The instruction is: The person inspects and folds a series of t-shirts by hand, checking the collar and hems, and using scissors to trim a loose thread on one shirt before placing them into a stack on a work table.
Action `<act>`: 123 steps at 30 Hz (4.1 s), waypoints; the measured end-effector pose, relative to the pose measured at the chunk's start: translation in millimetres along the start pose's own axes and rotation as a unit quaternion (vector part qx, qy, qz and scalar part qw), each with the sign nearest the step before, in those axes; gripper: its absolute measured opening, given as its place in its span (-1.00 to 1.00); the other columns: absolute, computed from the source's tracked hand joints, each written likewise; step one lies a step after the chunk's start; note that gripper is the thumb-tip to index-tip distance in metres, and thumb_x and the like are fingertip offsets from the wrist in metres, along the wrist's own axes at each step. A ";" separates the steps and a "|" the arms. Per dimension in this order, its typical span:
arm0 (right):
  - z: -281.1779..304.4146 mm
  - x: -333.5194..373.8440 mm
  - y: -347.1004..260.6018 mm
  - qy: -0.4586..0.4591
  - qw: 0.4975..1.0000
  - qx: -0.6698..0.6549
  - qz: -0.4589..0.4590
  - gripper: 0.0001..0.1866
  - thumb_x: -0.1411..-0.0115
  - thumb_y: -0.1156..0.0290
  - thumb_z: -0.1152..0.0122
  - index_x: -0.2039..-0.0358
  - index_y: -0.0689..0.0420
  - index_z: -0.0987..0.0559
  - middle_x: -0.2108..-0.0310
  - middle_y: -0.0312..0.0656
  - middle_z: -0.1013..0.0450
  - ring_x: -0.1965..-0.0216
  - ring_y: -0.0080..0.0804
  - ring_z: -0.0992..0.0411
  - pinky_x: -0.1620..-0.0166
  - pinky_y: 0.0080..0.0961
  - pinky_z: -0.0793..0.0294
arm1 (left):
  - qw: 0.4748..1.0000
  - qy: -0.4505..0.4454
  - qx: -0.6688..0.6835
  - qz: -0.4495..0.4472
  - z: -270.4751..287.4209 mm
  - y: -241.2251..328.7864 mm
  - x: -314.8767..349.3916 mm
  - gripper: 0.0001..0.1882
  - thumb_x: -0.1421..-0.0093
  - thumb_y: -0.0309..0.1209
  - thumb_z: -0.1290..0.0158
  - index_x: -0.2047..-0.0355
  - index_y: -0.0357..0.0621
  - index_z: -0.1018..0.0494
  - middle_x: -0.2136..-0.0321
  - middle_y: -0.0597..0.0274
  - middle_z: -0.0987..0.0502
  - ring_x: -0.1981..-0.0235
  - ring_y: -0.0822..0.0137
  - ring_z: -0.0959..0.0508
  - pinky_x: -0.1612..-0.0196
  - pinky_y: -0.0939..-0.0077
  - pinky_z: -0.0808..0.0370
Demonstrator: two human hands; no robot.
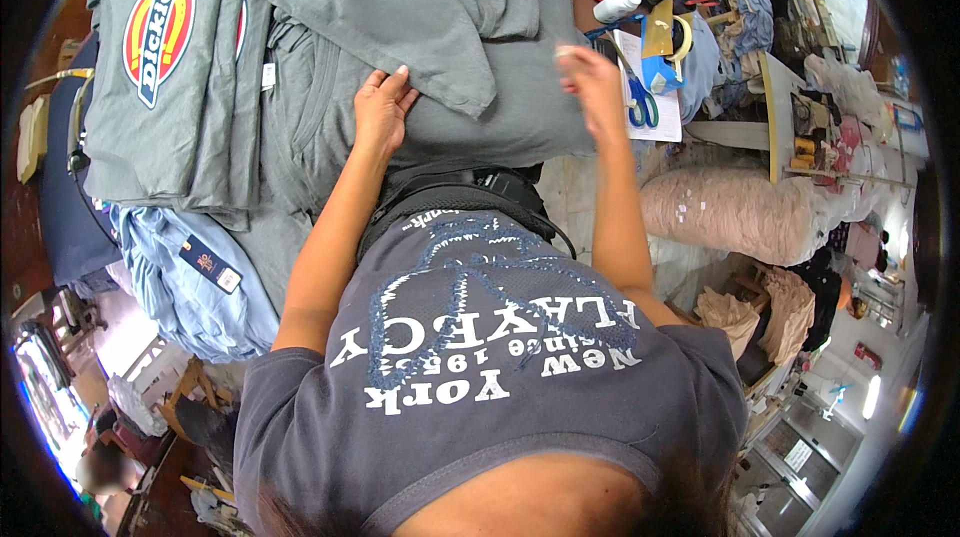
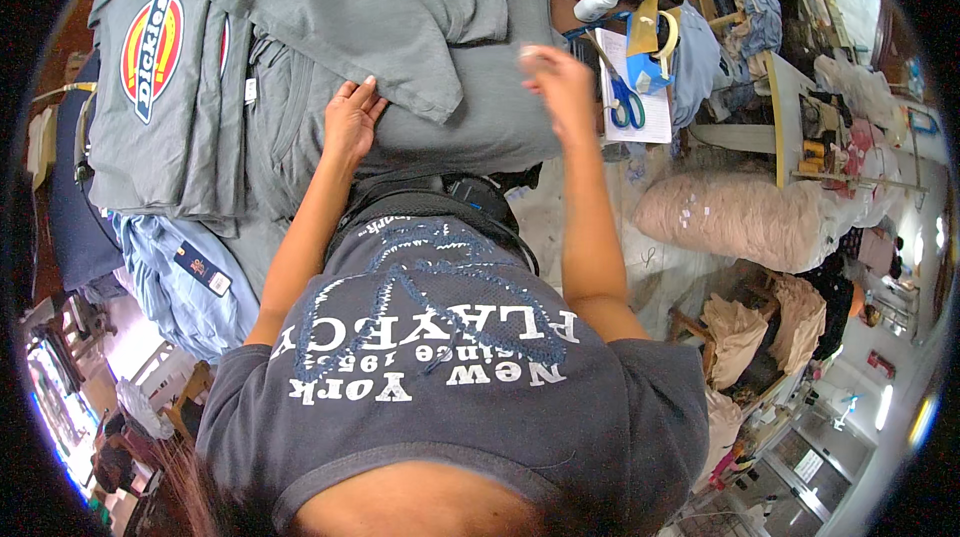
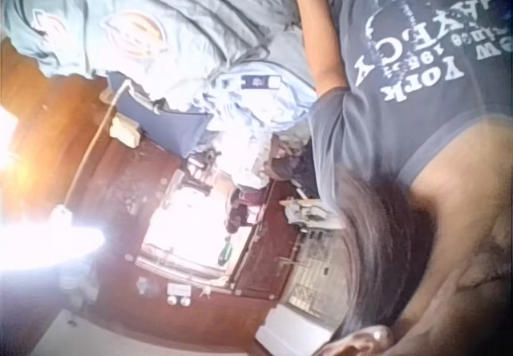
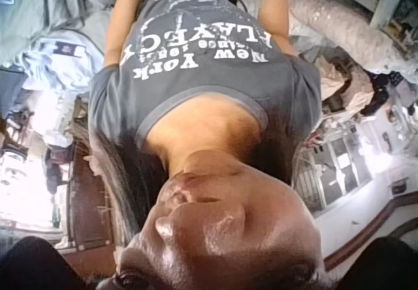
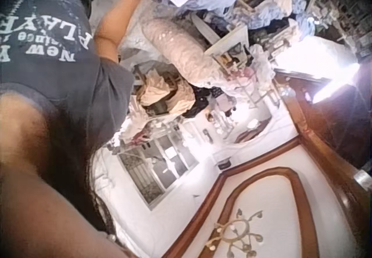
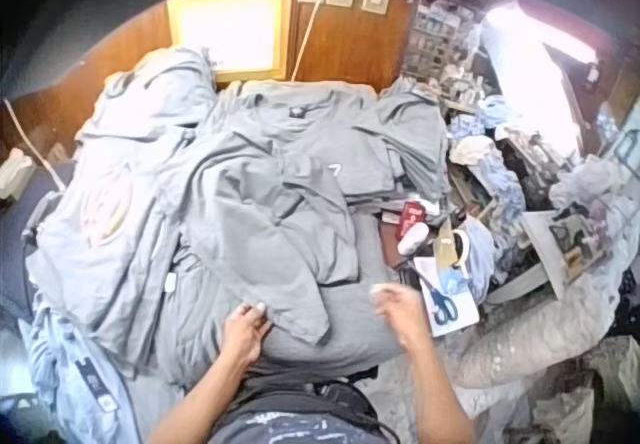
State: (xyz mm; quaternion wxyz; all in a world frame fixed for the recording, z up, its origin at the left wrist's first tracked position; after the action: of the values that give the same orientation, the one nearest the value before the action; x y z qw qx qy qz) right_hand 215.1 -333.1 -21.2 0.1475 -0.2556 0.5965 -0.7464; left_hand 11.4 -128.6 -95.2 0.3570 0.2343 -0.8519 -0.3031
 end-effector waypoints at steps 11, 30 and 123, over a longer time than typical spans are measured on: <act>-178.1 -20.6 -13.9 -0.189 0.950 0.228 0.099 -0.36 0.10 0.34 -0.24 -0.02 0.14 -0.22 0.57 -0.13 -0.44 0.51 -0.31 -0.41 0.39 -0.45 -0.37 | 1.000 -0.003 0.016 -0.004 1.5 -2.3 -3.0 -0.88 -0.09 -0.49 0.03 0.43 -0.13 -0.23 0.56 0.38 -0.33 0.55 0.52 -0.35 0.29 0.52 -0.41; -175.3 -14.3 -20.1 -0.087 0.869 0.471 0.122 -0.54 0.08 0.03 -0.16 0.37 0.14 -0.32 0.52 -0.08 -0.45 0.43 -0.10 -0.43 0.40 -0.23 -0.34 | 1.000 0.000 -0.023 -0.011 4.7 -2.4 -6.3 -0.89 -0.10 -0.52 0.06 0.41 -0.20 -0.23 0.56 0.35 -0.31 0.54 0.51 -0.36 0.28 0.52 -0.45; -65.3 36.4 5.6 -0.006 0.884 0.465 0.048 -0.51 0.02 -0.01 -0.11 0.46 0.27 -0.44 0.41 0.10 -0.36 0.34 0.01 -0.37 0.28 -0.25 -0.35 | 0.900 0.111 -0.392 -0.153 157.5 246.7 23.3 -0.65 -0.10 -0.20 0.02 0.48 -0.32 -0.45 0.52 0.28 -0.46 0.49 0.53 -0.40 0.41 0.68 -0.31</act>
State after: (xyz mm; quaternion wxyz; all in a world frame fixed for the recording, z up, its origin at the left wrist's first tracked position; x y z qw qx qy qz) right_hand 148.1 -300.4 -29.4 0.2885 -0.1336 0.1913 -0.9286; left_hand -166.7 86.4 -4.1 0.4613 0.2345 -0.5727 -0.6358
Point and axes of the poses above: each hand's wrist, its own x-axis away from the middle knuckle, its own z-axis out of the back of the hand, y = z × x, the point moved 9 cm from there along -x, towards the middle knuckle
